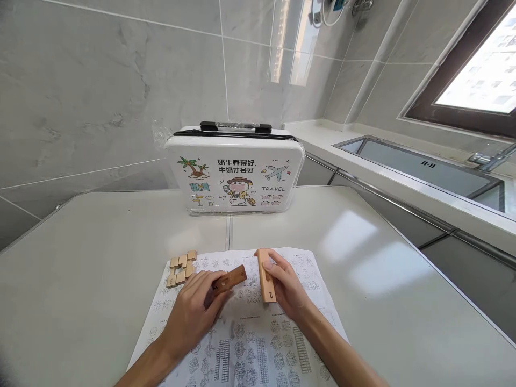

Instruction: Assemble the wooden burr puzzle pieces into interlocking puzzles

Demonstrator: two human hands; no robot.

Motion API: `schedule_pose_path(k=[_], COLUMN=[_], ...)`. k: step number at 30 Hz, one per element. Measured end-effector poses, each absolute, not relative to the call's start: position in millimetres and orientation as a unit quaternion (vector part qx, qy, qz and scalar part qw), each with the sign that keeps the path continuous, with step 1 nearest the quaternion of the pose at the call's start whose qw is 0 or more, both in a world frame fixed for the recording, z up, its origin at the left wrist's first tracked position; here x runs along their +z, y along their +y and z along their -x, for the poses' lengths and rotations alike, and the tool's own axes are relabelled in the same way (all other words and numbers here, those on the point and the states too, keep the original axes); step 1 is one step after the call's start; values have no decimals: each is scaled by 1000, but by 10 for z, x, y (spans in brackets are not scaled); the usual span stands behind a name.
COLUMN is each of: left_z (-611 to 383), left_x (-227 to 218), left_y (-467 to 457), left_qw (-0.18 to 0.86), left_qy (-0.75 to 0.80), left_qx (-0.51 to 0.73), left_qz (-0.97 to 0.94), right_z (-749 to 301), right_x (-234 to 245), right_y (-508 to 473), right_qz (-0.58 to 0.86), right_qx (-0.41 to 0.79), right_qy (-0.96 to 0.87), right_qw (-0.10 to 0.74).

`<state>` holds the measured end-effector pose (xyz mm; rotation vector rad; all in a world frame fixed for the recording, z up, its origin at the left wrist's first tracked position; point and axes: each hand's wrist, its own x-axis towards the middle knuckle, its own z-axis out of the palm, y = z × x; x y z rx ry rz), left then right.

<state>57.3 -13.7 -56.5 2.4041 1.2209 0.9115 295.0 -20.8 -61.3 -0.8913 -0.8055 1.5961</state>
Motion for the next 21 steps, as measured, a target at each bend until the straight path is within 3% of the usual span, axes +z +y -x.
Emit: schedule_pose_path(k=[11,21], left_z=[-575,-565], left_x=[-651,-635], left_y=[-121,-128], left_qw=[17,14], left_qy=[480,495], left_qx=[293,254], left_qz=[-827,-831], right_z=[-2772,-2745], right_x=[-746,-776], right_y=[-279,-295], right_qz=[513,551], right_qx=[409,328], right_qy=[-639,-675], right_qw=[401,365])
